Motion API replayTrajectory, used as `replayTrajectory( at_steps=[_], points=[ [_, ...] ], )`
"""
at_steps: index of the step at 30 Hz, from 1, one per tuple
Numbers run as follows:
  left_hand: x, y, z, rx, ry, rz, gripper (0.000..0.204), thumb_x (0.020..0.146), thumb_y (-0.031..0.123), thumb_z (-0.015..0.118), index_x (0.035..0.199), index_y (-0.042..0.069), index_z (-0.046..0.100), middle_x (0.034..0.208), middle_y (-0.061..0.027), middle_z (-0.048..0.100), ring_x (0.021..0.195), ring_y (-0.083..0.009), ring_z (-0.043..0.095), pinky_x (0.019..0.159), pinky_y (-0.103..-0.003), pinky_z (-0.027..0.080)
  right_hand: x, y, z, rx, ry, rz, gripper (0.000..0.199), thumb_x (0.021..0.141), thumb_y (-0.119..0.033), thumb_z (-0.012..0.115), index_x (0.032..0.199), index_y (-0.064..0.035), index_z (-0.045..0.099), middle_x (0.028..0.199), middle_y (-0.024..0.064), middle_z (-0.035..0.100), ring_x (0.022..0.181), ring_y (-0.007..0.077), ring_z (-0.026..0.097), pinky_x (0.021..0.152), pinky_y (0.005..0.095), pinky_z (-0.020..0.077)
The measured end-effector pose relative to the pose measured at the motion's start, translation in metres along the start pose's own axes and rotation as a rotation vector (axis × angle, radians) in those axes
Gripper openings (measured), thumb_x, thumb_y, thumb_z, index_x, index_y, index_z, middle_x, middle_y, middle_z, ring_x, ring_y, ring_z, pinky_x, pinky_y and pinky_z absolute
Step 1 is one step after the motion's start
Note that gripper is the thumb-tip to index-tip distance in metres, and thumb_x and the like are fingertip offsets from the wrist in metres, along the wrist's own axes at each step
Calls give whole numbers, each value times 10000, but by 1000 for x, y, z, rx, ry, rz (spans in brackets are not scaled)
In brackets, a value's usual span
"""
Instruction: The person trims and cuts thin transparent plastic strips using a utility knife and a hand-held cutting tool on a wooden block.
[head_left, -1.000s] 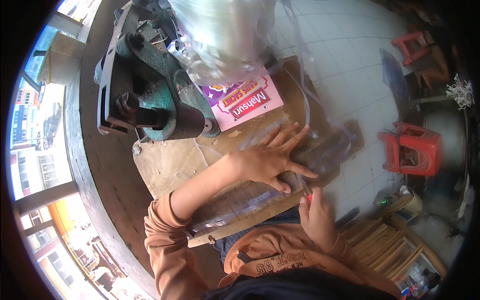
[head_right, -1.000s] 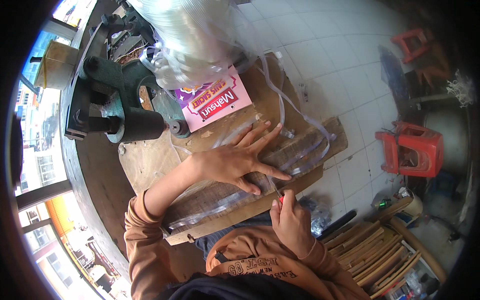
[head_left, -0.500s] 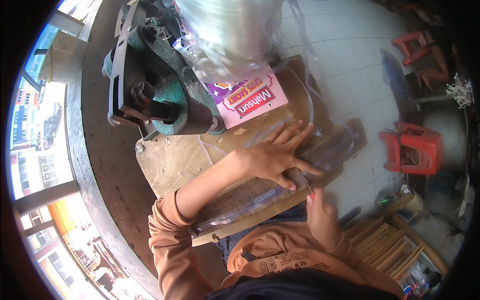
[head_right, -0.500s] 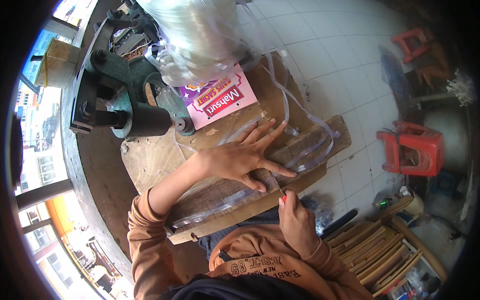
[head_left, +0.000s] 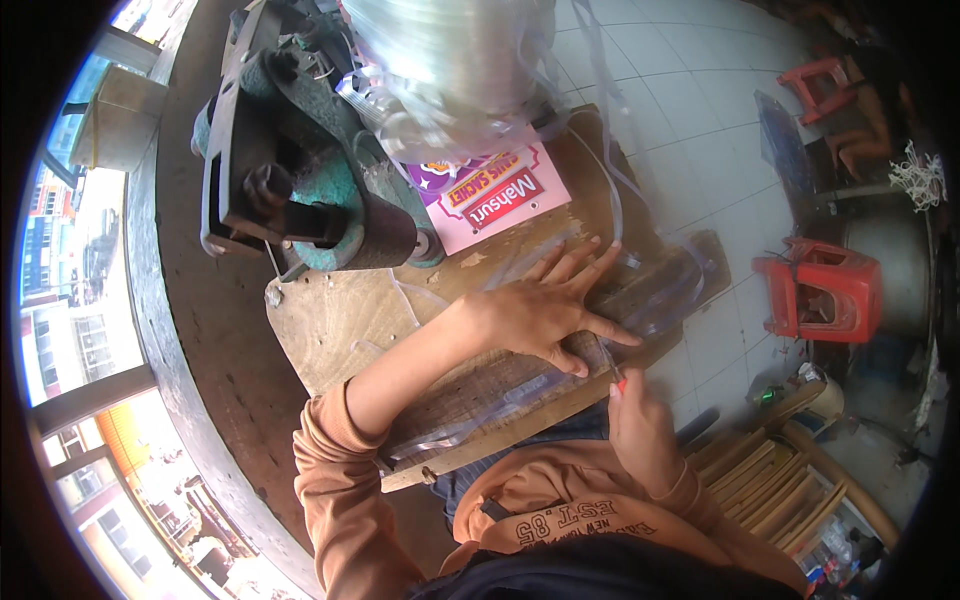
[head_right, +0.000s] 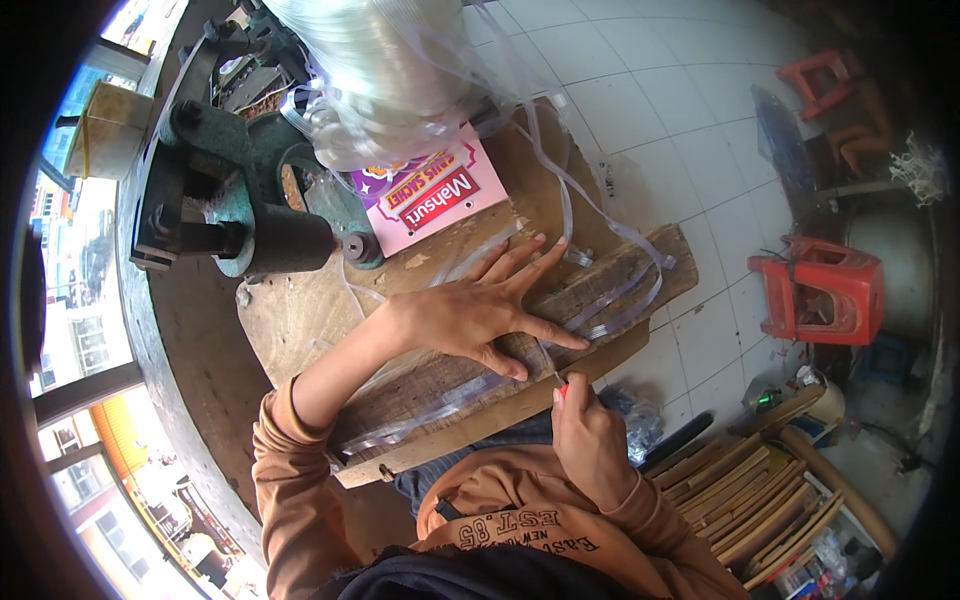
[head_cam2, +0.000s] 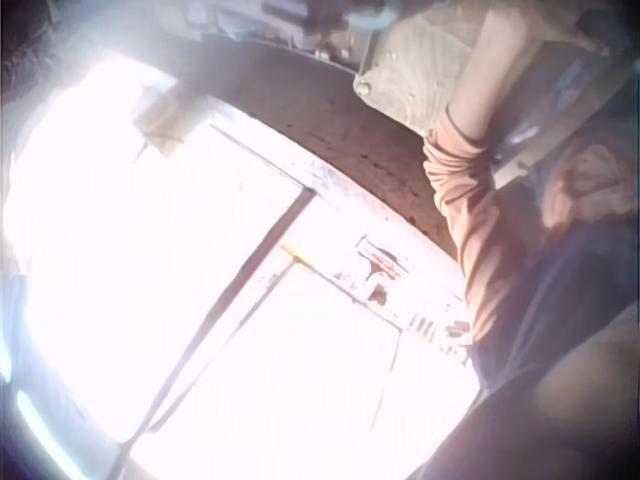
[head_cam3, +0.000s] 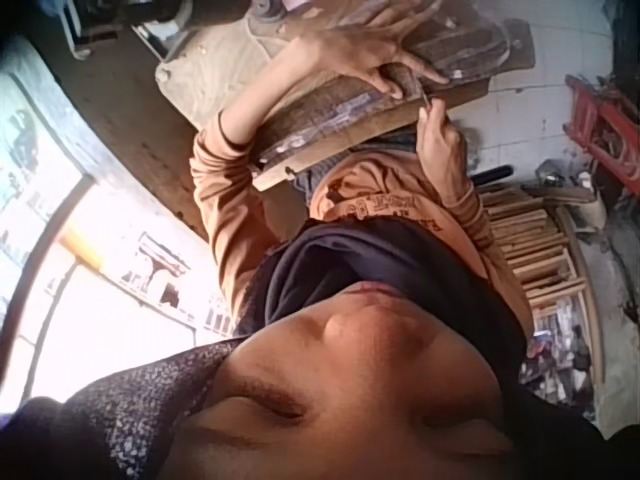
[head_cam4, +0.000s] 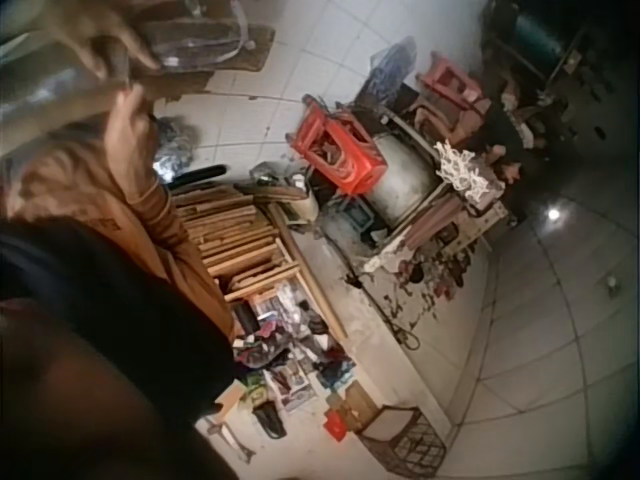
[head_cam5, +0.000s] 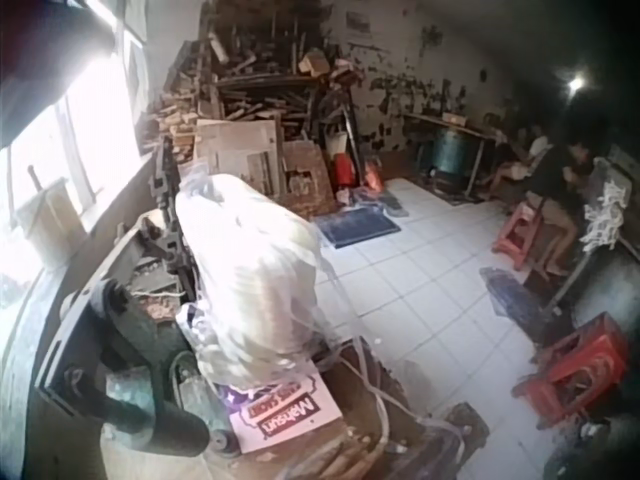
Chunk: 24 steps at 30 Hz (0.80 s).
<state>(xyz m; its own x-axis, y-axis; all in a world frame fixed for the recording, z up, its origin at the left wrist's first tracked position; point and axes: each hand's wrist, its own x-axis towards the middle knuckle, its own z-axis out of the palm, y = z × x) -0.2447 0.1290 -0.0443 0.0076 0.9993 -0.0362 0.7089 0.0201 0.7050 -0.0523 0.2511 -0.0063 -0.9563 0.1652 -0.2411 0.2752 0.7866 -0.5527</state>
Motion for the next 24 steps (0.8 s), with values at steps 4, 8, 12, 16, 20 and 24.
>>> replayTrajectory(
  at_steps=[4,8,12,16,20,24],
  points=[
    [0,2,-1,16,5,-4,589,750,534,627,1309,442,462,1492,-285,-19,1369,-485,9,1109,-538,46,1,-2,-3,-1,6,-6,155,899,-86,516,991,21,450,732,227,575,624,390,604,488,423,466],
    [0,3,-2,59,13,-2,586,748,537,627,1304,443,466,1492,-282,-10,1369,-481,30,1110,-539,59,1,-1,1,-40,-35,35,154,897,-85,517,982,20,443,749,226,574,624,386,607,492,425,474],
    [1,4,-4,65,19,0,586,742,534,632,1299,452,468,1496,-271,-6,1369,-476,47,1111,-540,74,3,-3,-3,-40,-24,27,143,895,-87,521,948,13,435,758,222,571,626,388,605,497,426,477],
    [1,5,-5,86,15,-12,591,732,537,636,1294,461,469,1501,-259,-4,1369,-472,59,1110,-544,95,4,-1,-2,-22,-5,16,141,895,-90,523,916,7,423,751,220,563,636,395,601,501,429,477],
    [1,6,-6,71,0,-22,593,729,540,635,1293,466,468,1502,-255,-3,1372,-464,61,1111,-545,101,4,-2,-2,-4,-1,16,140,895,-87,520,907,8,418,750,222,557,644,398,597,506,431,475],
    [1,7,-6,68,-8,-33,587,734,542,632,1292,470,466,1503,-252,0,1374,-458,64,1112,-544,100,4,-2,-2,2,-6,7,136,897,-84,515,908,11,418,749,222,556,638,397,596,503,430,471]
  ],
)
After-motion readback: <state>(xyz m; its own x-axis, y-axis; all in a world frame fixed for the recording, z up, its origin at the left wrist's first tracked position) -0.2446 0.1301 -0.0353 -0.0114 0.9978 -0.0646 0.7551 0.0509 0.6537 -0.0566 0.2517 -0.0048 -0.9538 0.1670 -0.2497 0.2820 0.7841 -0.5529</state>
